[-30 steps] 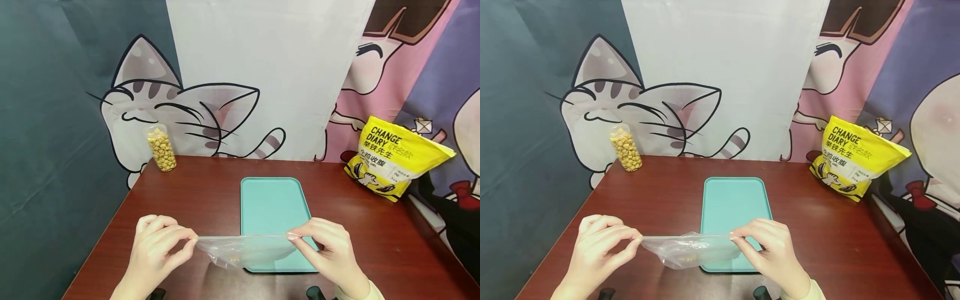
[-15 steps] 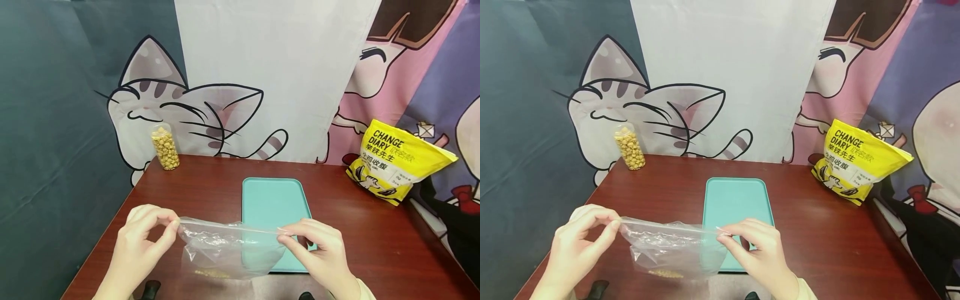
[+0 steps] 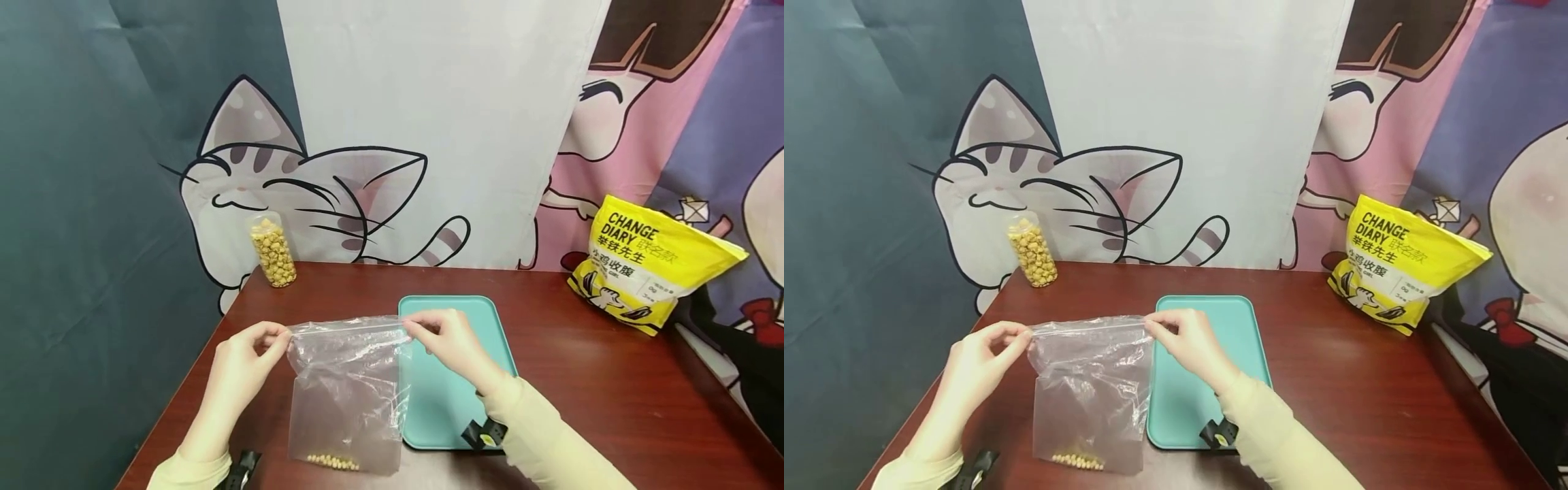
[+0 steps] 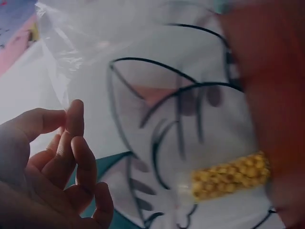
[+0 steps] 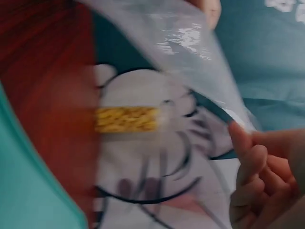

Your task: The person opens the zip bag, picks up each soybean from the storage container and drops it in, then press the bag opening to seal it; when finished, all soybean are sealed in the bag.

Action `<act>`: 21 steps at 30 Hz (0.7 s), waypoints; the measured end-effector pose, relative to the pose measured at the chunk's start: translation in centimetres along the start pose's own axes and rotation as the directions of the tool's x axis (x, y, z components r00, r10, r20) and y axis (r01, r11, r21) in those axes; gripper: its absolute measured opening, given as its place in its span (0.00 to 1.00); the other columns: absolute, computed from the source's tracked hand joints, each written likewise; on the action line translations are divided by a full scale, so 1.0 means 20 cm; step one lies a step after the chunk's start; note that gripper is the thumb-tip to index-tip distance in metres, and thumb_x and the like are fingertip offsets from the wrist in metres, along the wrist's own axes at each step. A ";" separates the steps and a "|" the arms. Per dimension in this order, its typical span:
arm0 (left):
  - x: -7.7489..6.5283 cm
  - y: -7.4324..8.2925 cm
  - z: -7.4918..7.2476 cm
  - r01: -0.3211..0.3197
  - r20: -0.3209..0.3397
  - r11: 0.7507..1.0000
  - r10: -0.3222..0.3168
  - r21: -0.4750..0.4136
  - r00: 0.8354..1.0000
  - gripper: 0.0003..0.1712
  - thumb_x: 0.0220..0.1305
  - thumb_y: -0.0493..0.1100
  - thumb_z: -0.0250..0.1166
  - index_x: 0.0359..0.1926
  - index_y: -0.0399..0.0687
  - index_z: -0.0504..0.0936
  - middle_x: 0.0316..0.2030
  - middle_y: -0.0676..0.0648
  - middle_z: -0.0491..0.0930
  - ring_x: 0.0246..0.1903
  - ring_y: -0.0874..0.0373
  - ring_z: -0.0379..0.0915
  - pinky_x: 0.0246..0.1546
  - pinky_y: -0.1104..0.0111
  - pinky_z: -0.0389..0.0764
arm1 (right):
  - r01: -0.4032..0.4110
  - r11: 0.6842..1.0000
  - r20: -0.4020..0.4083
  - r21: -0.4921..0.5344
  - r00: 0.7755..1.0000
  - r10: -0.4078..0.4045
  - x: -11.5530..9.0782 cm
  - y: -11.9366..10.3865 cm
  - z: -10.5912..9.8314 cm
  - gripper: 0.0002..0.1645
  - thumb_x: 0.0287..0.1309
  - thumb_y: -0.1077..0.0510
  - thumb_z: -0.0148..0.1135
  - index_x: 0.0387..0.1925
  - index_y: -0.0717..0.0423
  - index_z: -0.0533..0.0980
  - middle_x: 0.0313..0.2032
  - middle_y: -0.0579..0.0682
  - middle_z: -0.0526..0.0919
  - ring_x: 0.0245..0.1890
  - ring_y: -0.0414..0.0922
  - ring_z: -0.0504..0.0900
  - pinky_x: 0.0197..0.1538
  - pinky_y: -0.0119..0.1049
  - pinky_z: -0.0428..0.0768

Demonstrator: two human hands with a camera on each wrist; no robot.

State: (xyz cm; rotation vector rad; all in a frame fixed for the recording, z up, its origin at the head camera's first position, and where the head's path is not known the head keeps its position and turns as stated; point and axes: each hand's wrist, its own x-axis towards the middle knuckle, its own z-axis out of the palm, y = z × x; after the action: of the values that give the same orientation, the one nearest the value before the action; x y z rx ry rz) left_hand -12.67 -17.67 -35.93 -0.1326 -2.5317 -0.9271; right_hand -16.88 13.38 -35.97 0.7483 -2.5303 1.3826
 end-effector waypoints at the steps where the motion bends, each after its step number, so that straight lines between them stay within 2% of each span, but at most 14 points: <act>1: 0.02 -0.02 0.02 0.003 0.015 1.000 -0.003 0.014 1.000 0.03 0.61 0.45 0.65 0.34 0.54 0.84 0.25 0.56 0.83 0.22 0.64 0.72 0.24 0.68 0.68 | -0.026 1.000 -0.002 -0.005 1.000 0.026 0.02 0.02 0.02 0.08 0.60 0.55 0.62 0.40 0.49 0.84 0.23 0.45 0.83 0.15 0.38 0.72 0.20 0.32 0.70; 5: 0.10 -0.11 0.11 0.016 0.075 0.999 -0.020 0.051 0.997 0.05 0.61 0.45 0.64 0.34 0.52 0.85 0.25 0.55 0.82 0.26 0.60 0.76 0.30 0.64 0.71 | -0.104 0.994 -0.019 -0.034 0.994 0.103 0.11 0.13 0.10 0.06 0.59 0.55 0.63 0.38 0.49 0.82 0.23 0.48 0.84 0.18 0.46 0.77 0.20 0.32 0.69; 10: 0.18 -0.21 0.20 0.012 0.145 0.996 -0.024 0.085 0.989 0.05 0.60 0.42 0.63 0.34 0.48 0.85 0.25 0.53 0.82 0.25 0.59 0.75 0.32 0.61 0.71 | -0.121 0.990 -0.023 -0.065 0.993 0.120 0.20 0.28 0.19 0.02 0.57 0.56 0.65 0.33 0.49 0.82 0.28 0.42 0.83 0.22 0.40 0.76 0.25 0.32 0.72; 13: 0.23 -0.26 0.25 0.019 0.173 0.993 -0.039 0.119 0.984 0.04 0.58 0.41 0.63 0.32 0.48 0.84 0.25 0.53 0.81 0.26 0.57 0.74 0.34 0.57 0.71 | -0.133 0.989 -0.024 -0.057 0.991 0.132 0.24 0.35 0.23 0.02 0.56 0.56 0.66 0.32 0.50 0.83 0.29 0.42 0.82 0.22 0.39 0.74 0.27 0.33 0.72; 17: 0.29 -0.32 0.34 -0.004 0.195 0.976 -0.039 0.219 0.980 0.04 0.55 0.40 0.62 0.28 0.49 0.82 0.22 0.54 0.79 0.26 0.53 0.76 0.38 0.51 0.69 | -0.155 0.985 -0.020 -0.075 0.988 0.154 0.29 0.43 0.27 0.03 0.57 0.57 0.65 0.31 0.50 0.83 0.27 0.43 0.81 0.24 0.39 0.73 0.29 0.33 0.72; 21: 0.35 -0.37 0.44 -0.012 0.219 0.955 -0.056 0.297 0.974 0.04 0.53 0.41 0.62 0.25 0.52 0.81 0.21 0.55 0.78 0.27 0.50 0.77 0.38 0.50 0.67 | -0.174 0.981 -0.009 -0.087 0.985 0.173 0.33 0.51 0.31 0.03 0.58 0.58 0.64 0.31 0.51 0.82 0.24 0.44 0.82 0.24 0.39 0.76 0.28 0.32 0.71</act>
State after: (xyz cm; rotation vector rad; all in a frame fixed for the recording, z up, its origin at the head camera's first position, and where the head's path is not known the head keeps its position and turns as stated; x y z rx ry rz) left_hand -23.98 -18.16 -43.15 -0.1224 -2.8546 -0.5531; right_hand -27.07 10.44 -44.55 0.5212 -2.6902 1.3094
